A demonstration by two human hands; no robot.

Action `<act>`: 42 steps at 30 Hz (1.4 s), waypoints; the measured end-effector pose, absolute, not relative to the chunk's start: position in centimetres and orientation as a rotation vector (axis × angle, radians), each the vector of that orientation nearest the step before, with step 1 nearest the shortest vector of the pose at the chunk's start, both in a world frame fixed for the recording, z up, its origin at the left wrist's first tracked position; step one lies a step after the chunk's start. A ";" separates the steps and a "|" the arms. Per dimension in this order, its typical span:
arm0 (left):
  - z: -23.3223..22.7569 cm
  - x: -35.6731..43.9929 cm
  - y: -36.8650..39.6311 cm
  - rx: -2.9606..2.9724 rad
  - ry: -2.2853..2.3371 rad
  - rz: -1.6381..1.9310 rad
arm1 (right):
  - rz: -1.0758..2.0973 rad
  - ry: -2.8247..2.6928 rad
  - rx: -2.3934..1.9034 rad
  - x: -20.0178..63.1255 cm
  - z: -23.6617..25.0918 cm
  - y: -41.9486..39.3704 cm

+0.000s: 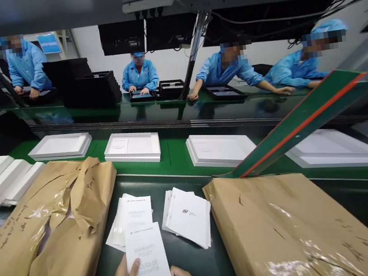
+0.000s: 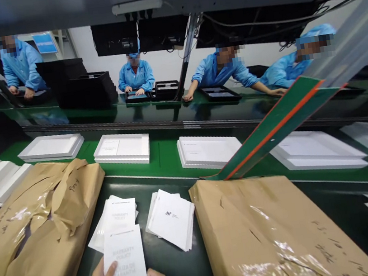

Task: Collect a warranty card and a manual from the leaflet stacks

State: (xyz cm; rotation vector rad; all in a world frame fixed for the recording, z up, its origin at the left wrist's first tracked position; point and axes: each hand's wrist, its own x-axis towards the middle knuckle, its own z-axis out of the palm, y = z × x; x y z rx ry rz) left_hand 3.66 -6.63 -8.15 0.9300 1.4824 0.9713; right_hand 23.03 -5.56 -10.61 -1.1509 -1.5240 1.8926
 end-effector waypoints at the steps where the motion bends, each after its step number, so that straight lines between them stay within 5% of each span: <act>1: -7.9 3.8 -6.6 0.936 1.515 0.968 | 1.734 -1.598 -1.216 23.4 -10.0 -5.3; 6: -7.8 4.2 -6.5 0.984 1.599 0.961 | 0.440 -1.885 -1.489 26.1 -8.0 -1.7; 10: -8.3 4.1 -6.7 0.936 1.561 0.926 | -0.071 -2.123 -1.637 28.7 -9.3 -0.8; 15: -8.7 3.8 -7.2 0.840 1.543 0.947 | 0.084 -2.021 -1.651 30.5 -11.0 -3.3; 22: -8.8 4.4 -7.1 0.832 1.511 0.912 | 0.804 -1.182 -1.777 31.1 -10.8 -2.6; 34: -7.9 4.9 -7.2 0.811 1.493 0.923 | 0.513 -0.966 -1.610 30.5 -6.0 -3.4; 42: -4.2 6.9 -7.0 0.763 1.495 1.028 | 0.291 -2.007 -1.042 24.1 -2.2 -5.9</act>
